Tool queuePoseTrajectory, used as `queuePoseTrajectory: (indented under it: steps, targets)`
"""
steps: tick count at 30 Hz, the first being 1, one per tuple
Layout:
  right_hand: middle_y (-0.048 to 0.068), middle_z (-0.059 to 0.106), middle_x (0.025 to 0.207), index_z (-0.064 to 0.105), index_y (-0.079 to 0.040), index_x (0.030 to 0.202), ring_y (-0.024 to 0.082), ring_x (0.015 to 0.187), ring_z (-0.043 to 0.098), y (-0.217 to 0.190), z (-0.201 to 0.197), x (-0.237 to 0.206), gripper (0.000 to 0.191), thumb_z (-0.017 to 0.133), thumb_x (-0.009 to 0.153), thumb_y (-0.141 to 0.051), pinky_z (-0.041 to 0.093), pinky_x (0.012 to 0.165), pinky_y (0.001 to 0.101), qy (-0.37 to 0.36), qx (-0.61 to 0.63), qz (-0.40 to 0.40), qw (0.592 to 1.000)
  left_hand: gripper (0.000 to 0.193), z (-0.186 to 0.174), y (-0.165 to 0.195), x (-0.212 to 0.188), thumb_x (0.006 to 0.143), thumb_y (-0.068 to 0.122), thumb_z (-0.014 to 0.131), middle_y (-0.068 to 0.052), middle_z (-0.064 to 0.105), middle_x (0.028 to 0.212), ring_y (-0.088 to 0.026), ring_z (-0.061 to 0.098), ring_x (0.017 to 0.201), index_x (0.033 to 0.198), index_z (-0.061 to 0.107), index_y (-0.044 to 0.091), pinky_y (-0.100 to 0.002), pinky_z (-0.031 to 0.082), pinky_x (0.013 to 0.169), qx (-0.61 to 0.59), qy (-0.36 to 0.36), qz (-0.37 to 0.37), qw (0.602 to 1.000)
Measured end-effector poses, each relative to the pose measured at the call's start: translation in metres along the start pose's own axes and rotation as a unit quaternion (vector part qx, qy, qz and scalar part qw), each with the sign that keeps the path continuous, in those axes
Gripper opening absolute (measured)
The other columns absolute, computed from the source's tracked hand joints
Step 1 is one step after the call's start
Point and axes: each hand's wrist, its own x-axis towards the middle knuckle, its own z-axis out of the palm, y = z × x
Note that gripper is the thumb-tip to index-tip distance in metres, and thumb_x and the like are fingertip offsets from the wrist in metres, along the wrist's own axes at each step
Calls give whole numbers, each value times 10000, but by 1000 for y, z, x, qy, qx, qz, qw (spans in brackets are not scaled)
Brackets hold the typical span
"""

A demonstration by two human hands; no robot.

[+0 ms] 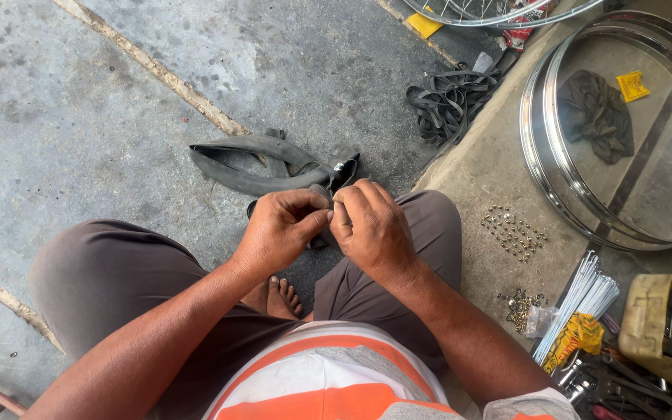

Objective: The person sits on the ground and cuts a black rubber inner tube into strips using scissors, repositioning the tube repeatedly as they cut. They then set the scissors down and work small metal valve parts by hand before picking the tube up again.

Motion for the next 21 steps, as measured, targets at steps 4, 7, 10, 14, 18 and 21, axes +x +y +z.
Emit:
queuePoseTrajectory:
  steps: [4, 7, 10, 14, 18, 21]
  targets:
    - [104, 634, 866, 609, -38, 940, 282, 799, 663, 6, 2, 1, 77, 680, 945, -67, 550, 727, 401, 5, 30, 36, 999, 79, 2, -4, -1, 922, 86, 749, 14, 704, 766, -16, 578, 681, 928, 758, 8, -203, 497, 576, -12, -8, 5, 1000]
    - [82, 678, 884, 633, -45, 968, 219, 761, 714, 9, -4, 2, 50, 668, 942, -69, 572, 667, 339, -36, 123, 128, 984, 83, 1, -5, -1, 937, 85, 748, 15, 695, 774, -18, 574, 683, 920, 756, 4, -203, 482, 573, -56, -19, 8, 998]
    - [83, 716, 936, 672, -43, 1023, 228, 820, 734, 8, -12, 2, 31, 669, 1002, -65, 575, 716, 333, -14, 164, 95, 982, 74, 0, -5, 3, 934, 88, 741, 23, 730, 793, -10, 633, 714, 925, 756, 16, -190, 528, 609, -91, -20, -6, 996]
    - [115, 685, 997, 656, -11, 1100, 256, 906, 711, -2, -15, 0, 110, 672, 993, -24, 585, 780, 348, 53, 91, 29, 994, 72, -1, -3, 7, 929, 82, 746, 18, 739, 784, -12, 639, 711, 922, 755, 11, -187, 520, 606, -119, -7, -8, 993]
    - [121, 661, 1003, 646, -9, 1068, 268, 926, 680, -7, -12, -1, 148, 729, 946, -30, 582, 792, 369, 67, 20, -31, 997, 78, -2, 2, 4, 920, 92, 765, 23, 700, 748, -18, 581, 668, 919, 753, 15, -198, 473, 553, -64, -2, -5, 998]
    - [107, 647, 972, 646, -14, 1042, 261, 902, 669, -6, -9, 0, 141, 733, 931, -17, 578, 770, 363, 62, -27, -54, 996, 70, 0, 6, 0, 906, 84, 761, 25, 685, 722, -17, 570, 639, 914, 744, 17, -199, 474, 537, -15, 7, -5, 1000]
